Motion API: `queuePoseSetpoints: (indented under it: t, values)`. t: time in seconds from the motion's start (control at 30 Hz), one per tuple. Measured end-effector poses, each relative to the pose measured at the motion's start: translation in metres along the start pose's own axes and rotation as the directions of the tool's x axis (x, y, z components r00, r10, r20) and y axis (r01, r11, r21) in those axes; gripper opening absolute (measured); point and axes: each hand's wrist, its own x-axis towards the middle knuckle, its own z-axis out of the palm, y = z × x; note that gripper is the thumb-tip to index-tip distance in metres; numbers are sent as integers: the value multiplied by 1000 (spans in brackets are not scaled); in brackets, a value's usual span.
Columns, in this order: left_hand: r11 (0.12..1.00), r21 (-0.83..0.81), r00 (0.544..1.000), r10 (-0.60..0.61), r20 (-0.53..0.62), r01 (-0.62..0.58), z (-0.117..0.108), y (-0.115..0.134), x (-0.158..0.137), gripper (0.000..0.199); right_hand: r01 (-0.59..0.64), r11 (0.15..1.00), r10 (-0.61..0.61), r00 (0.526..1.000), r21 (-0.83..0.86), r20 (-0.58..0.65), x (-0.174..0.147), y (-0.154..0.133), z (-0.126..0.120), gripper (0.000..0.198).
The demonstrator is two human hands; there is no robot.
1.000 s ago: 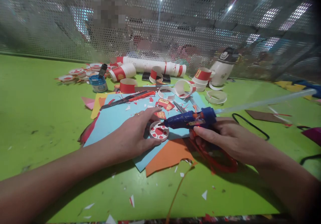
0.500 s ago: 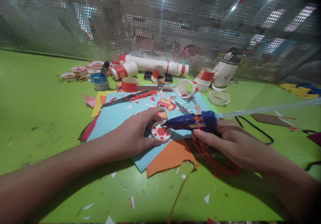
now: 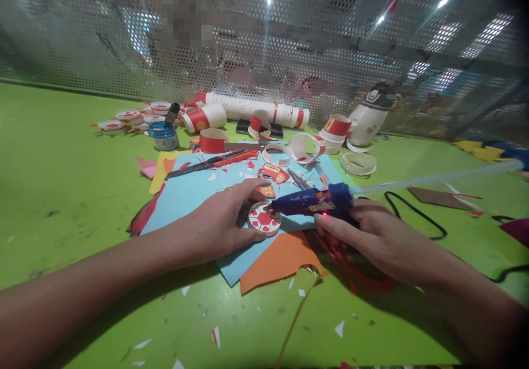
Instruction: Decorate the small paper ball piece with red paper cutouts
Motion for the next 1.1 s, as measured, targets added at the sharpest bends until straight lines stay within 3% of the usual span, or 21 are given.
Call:
queuePoseSetpoints:
  t: [0.27, 0.7, 1.1]
  values:
    - [1000, -3, 1000, 7, -2, -7, 1, 1, 1, 66, -74, 996, 72, 996, 42, 45, -1, -2, -2, 49]
    - [1000, -27, 1000, -8, -12, 7, 3, 0, 1, 67, -95, 994, 93, 995, -62, -30, -2, -2, 1, 52]
    - [1000, -16, 1000, 7, -10, -8, 2, -1, -1, 66, -82, 997, 83, 997, 13, -4, -1, 0, 2, 50]
